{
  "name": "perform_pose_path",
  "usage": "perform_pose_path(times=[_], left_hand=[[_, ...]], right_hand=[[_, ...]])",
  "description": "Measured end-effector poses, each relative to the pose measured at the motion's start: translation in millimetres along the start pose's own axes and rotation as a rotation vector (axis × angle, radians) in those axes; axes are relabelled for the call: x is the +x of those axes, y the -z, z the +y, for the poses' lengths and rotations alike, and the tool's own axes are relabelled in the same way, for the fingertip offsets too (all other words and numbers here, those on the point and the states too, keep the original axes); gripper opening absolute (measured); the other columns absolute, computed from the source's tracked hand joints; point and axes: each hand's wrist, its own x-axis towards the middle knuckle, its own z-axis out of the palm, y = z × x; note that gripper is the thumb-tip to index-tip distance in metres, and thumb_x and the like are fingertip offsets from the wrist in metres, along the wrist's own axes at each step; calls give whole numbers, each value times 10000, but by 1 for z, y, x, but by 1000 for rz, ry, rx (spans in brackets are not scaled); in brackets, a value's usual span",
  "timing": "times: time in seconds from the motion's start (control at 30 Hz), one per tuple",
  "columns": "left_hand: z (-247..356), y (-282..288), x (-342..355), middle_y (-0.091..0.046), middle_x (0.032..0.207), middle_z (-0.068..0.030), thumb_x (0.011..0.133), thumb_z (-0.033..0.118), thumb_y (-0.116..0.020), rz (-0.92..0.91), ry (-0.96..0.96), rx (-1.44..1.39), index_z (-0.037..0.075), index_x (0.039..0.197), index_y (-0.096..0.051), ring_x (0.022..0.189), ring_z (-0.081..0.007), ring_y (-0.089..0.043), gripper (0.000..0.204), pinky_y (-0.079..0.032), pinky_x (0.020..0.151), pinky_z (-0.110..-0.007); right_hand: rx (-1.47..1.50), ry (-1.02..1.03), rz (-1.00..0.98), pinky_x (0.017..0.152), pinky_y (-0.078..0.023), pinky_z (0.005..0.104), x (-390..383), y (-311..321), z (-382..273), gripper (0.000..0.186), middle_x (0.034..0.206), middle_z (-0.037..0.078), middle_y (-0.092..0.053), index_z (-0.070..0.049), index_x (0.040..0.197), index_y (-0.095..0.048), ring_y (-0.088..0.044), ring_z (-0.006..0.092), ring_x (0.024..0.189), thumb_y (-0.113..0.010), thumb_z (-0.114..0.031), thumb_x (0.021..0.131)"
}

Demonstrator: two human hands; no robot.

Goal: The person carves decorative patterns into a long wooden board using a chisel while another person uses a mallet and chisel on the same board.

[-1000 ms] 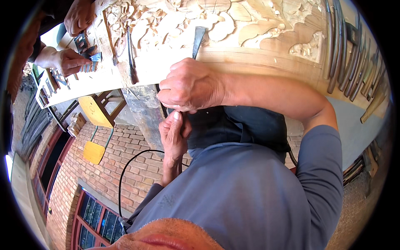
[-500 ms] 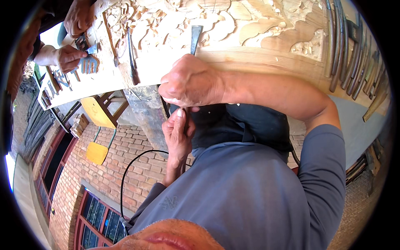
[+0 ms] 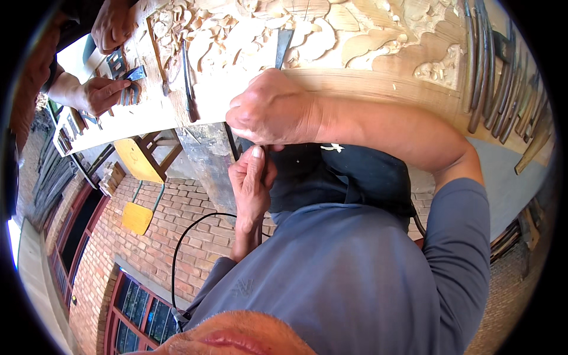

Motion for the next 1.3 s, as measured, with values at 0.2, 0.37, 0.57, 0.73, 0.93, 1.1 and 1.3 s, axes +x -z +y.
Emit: perform_pose_path(times=[0.2,0.37,0.57,0.73,0.93,1.1,1.3], left_hand=[[-7,-1,-19,-498,649,37,1230,315,-489,-90,-5,-98,-20,1196,-758,586,-45,-372,431,-275,567,-253],[-10,-6,-32,-455,623,41,1236,354,-451,-11,2,-41,-29,1189,-745,556,-48,-331,485,-241,554,-255],[-17,-5,-21,-473,633,41,1236,345,-458,-13,-5,-60,-40,1186,-747,555,-44,-333,485,-235,549,-251],[-13,-7,-16,-486,646,36,1231,290,-483,22,-19,-71,-18,1187,-761,592,-42,-369,417,-281,578,-245],[-5,-11,-9,-500,662,27,1232,303,-475,-77,-27,-151,-1,1186,-735,606,-38,-372,403,-272,573,-245],[-17,-31,-19,-567,732,16,1210,257,-529,-246,-219,-109,12,1203,-657,637,-69,-476,277,-373,592,-265],[-10,-78,7,-646,797,-116,1118,219,-688,-268,-615,134,-31,1341,-604,596,-297,-643,345,-514,575,-400]], right_hand=[[-87,279,185,479,-412,348,-7,-1,-9,379,643,21,-516,-108,648,-505,-547,197,517,-815,-67,862],[-39,248,110,491,-431,348,-8,-11,-12,335,648,17,-464,-113,655,-498,-555,196,541,-793,-87,812],[18,90,-3,584,-563,416,-9,-4,-8,195,721,43,-653,-143,698,-573,-702,285,645,-742,-212,765],[61,12,-53,583,-576,412,-7,1,-3,176,730,53,-673,-128,707,-590,-713,308,646,-735,-186,788],[-139,231,160,502,-437,351,-3,3,-3,344,647,8,-506,-120,674,-503,-543,198,526,-810,-60,819],[-452,244,396,645,-568,324,-27,47,-59,273,814,63,-708,-74,763,-613,-720,187,751,-843,-37,905],[-515,-401,586,1062,-582,464,-87,76,-102,243,1212,223,-773,42,1157,-715,-756,342,1164,-801,-124,1001]])
